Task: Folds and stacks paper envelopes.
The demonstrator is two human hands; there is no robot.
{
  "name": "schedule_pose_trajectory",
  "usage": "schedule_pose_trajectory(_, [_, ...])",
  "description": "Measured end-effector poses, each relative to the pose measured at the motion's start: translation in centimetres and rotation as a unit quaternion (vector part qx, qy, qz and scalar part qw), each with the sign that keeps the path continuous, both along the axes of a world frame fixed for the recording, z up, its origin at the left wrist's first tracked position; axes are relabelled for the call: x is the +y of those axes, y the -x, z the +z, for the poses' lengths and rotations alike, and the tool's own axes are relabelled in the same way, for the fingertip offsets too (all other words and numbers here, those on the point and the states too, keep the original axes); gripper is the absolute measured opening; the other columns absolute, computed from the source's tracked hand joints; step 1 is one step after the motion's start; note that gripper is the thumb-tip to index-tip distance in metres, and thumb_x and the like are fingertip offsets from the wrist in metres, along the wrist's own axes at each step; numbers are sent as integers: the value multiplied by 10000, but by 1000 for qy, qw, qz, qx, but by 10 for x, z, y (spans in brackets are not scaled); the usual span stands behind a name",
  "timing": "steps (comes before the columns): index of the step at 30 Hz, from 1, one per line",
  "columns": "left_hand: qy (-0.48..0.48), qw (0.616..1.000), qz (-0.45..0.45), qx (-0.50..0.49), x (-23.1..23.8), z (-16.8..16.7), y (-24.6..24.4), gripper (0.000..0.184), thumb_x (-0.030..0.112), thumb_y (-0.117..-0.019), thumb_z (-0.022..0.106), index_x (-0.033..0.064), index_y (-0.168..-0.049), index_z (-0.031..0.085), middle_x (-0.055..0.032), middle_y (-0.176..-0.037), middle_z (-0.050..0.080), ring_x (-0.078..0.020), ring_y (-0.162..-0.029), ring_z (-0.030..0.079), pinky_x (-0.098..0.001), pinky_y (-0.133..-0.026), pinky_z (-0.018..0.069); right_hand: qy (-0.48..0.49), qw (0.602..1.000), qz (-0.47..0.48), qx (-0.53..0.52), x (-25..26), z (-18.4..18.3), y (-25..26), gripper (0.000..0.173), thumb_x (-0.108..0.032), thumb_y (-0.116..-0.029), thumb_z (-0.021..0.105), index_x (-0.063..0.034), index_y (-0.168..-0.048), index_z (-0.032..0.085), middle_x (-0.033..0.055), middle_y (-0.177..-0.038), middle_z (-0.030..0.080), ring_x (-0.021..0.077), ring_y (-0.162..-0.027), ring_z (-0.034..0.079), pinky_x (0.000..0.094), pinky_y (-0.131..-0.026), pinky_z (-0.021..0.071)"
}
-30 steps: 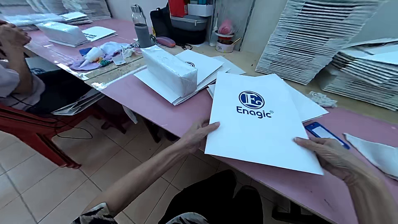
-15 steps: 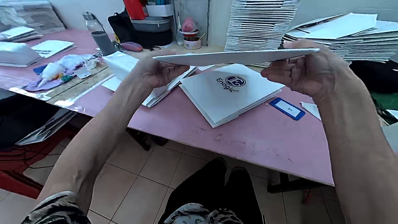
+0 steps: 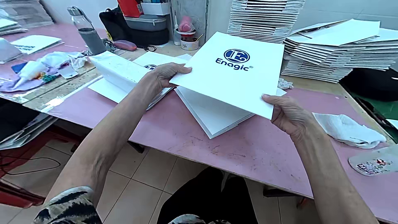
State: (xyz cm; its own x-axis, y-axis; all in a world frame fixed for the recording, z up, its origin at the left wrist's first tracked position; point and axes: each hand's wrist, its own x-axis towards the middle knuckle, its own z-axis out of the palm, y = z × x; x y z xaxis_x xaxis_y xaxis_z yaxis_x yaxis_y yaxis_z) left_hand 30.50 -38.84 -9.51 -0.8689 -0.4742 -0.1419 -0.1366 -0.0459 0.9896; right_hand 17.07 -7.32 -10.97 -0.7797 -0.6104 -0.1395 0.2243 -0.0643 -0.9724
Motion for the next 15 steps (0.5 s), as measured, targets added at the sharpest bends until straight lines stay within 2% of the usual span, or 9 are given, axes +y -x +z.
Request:
schedule_pose_trajectory(2, [30, 999, -19, -29, -7, -8, 8, 315, 143, -1058, 479, 149, -1370, 519, 5, -995, 705, -56, -831, 704, -219, -731, 591, -10, 1000, -3, -3, -2, -10, -2, 74, -29, -1013, 550, -73, -1056, 590, 27, -844, 733, 85, -709, 731, 225, -657, 615])
schedule_pose_trajectory(4, [44, 998, -25, -48, -16, -15, 19, 321, 162, -1063, 482, 145, -1381, 523, -6, -1011, 706, -66, -839, 699, -229, -736, 583, -4, 1000, -14, -6, -5, -16, -12, 94, 1, -988, 580, -65, -1052, 599, 29, -846, 734, 88, -699, 732, 224, -646, 617])
schedule_pose_trajectory(6, [51, 997, -34, -46, -26, -18, 28, 273, 165, -1064, 490, 116, -1322, 563, -8, -978, 711, -70, -817, 705, -231, -726, 590, 10, 999, -23, -20, -10, -20, -21, 124, 30, -971, 594, -60, -1057, 590, 38, -856, 735, 94, -704, 736, 227, -649, 623])
schedule_pose_trajectory(8, [64, 997, -37, -39, -31, -21, 37, 177, 156, -1062, 502, 85, -1182, 611, 2, -899, 715, -62, -764, 706, -224, -703, 593, 19, 998, -43, -35, -17, -25, -32, 151, 45, -951, 623, -55, -1055, 581, 38, -855, 731, 97, -701, 733, 234, -650, 624])
schedule_pose_trajectory(11, [173, 982, -52, -60, -34, -22, 46, 143, 147, -1042, 558, 43, -1019, 652, 3, -797, 701, -46, -681, 681, -223, -676, 583, 26, 996, -51, -63, -22, -36, -49, 177, 29, -946, 653, -49, -1087, 580, 47, -893, 736, 117, -723, 739, 253, -670, 634])
schedule_pose_trajectory(13, [298, 948, -75, -87, -38, -25, 52, 171, 157, -1008, 628, -6, -1020, 680, -30, -826, 680, -56, -694, 639, -254, -712, 557, 8, 995, -55, -81, -27, -45, -57, 169, -10, -952, 669, -27, -1100, 588, 72, -886, 743, 149, -712, 748, 282, -655, 644])
schedule_pose_trajectory(15, [373, 918, -88, -107, -37, -28, 57, 251, 197, -1000, 651, -39, -1079, 686, -106, -906, 671, -126, -759, 607, -351, -774, 520, -34, 994, -53, -84, -32, -51, -63, 172, -65, -965, 679, -6, -1099, 590, 105, -843, 746, 192, -668, 752, 321, -605, 649])
